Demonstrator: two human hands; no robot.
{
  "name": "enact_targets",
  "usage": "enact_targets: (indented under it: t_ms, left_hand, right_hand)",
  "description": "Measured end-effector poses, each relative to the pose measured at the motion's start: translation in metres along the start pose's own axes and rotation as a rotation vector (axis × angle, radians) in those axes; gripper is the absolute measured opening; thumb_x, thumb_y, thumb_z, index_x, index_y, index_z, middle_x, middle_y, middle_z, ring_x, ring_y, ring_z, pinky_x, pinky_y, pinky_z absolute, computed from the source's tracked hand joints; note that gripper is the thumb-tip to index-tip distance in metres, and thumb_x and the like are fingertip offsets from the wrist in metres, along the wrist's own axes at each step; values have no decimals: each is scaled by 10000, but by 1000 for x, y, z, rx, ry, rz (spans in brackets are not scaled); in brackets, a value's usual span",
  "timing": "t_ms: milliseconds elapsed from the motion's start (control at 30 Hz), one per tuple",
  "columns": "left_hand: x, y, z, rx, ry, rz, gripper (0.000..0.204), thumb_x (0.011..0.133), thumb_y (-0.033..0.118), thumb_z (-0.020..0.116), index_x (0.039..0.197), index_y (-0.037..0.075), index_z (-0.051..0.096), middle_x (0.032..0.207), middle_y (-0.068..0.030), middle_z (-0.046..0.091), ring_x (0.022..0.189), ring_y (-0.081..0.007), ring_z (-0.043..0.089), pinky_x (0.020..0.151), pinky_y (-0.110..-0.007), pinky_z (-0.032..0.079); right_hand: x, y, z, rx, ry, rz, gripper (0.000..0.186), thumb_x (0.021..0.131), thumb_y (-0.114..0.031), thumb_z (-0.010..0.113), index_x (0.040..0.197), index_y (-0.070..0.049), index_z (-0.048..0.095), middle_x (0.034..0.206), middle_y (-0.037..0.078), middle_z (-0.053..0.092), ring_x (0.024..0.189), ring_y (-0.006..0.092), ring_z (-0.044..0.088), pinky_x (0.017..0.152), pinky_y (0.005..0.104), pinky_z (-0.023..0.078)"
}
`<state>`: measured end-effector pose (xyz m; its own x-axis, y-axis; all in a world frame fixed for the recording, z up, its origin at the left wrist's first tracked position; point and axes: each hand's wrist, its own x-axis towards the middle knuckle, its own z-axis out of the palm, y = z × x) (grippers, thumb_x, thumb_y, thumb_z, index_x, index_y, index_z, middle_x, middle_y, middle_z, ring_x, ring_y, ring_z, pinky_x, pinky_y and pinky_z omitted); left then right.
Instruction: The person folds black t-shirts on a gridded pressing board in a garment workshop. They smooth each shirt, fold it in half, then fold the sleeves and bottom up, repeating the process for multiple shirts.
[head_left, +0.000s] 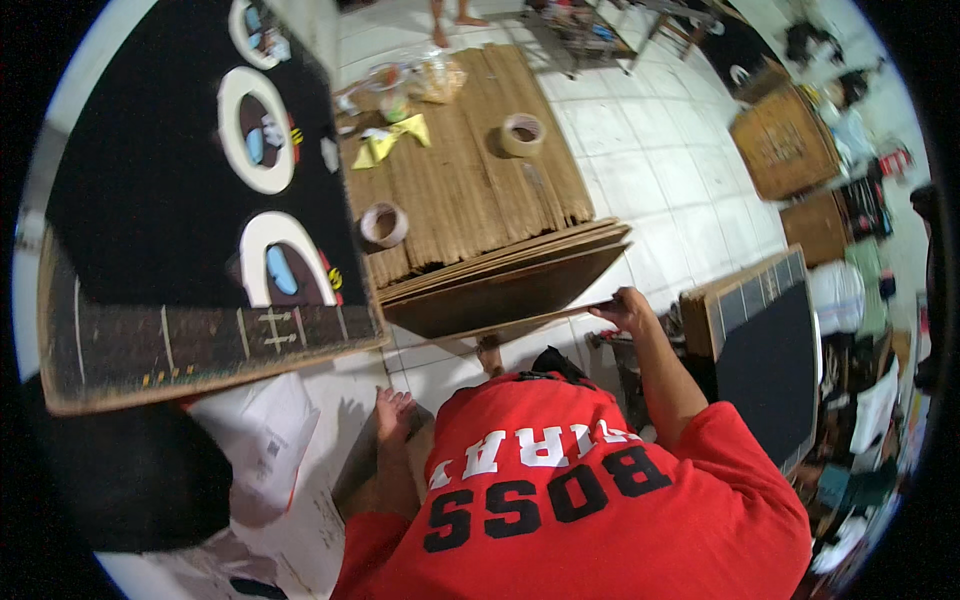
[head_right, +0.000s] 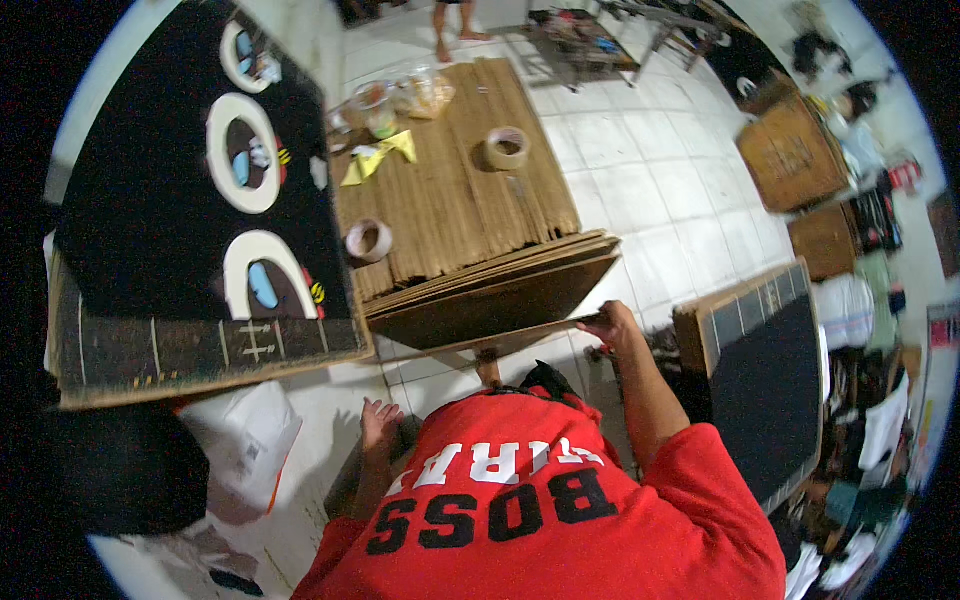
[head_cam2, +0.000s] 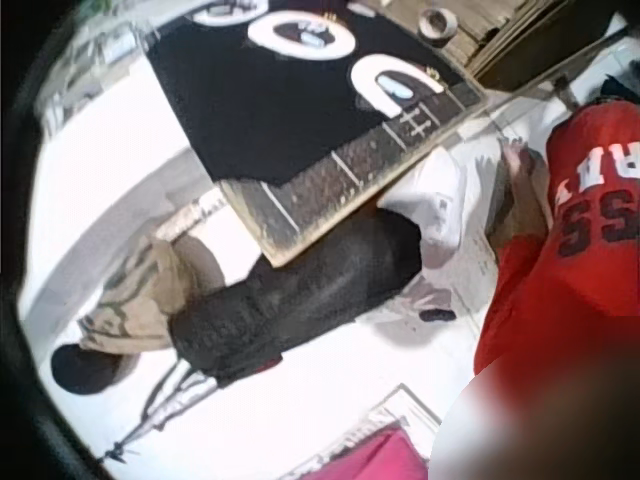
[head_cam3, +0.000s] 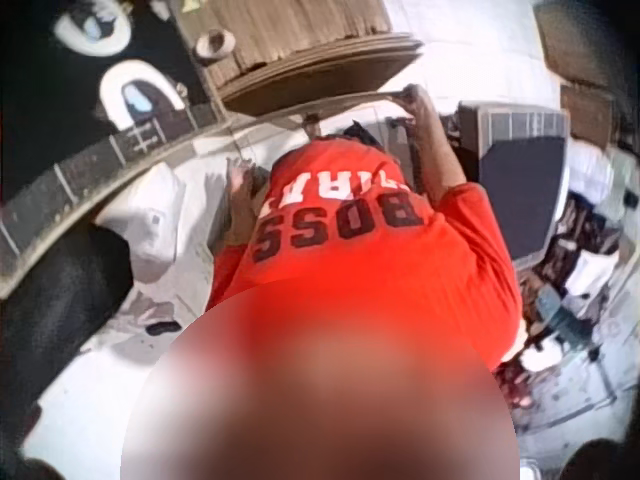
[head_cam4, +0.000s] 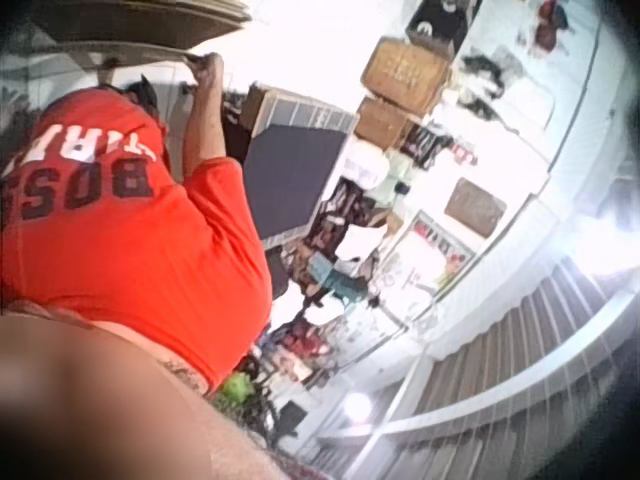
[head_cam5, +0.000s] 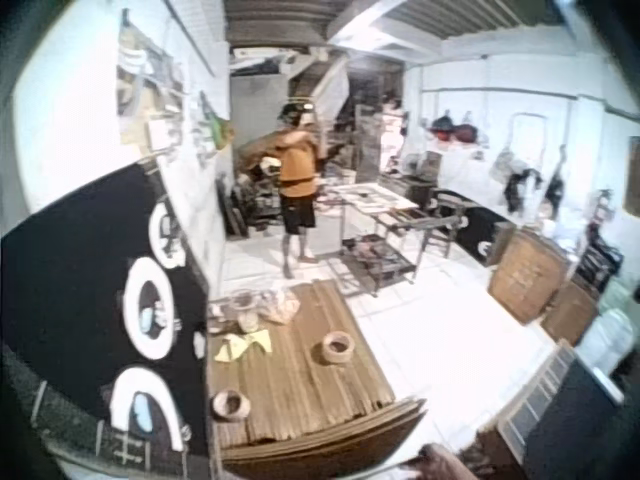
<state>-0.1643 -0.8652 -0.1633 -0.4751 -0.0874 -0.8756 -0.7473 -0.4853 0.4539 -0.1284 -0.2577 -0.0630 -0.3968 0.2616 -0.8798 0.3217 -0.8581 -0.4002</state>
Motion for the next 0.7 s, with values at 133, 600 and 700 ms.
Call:
enact_targets:
  t_ms: [133,600,700]
  left_hand:
    - [-3,23,14,-333,-200,-178,921,982,619,555,1572,-2,218,1621,-280,274,1422,-449,434,1161,-614,393]
    - [-40,-76,198,267,-854,-564,369,964,104,652,1288,-70,627,1277,-184,694,1233,-317,636,1090,-458,504]
    - [-72,-118,290,523,-1096,-556,354,973,172,672,1263,-30,669,1250,-169,715,1208,-287,659,1072,-440,519]
  right_hand:
    - [-26,1,14,-55,98,-60,265,958,-12,423,1121,197,438,1196,395,577,1016,562,656,832,623,641]
    - [-374,-83,-34,-267,357,-942,354,910,-157,675,1155,73,565,968,158,655,804,249,712,704,414,670]
    - [-458,-68,-94,-139,565,-1111,337,890,-122,708,1154,41,578,944,94,641,771,189,673,664,328,614]
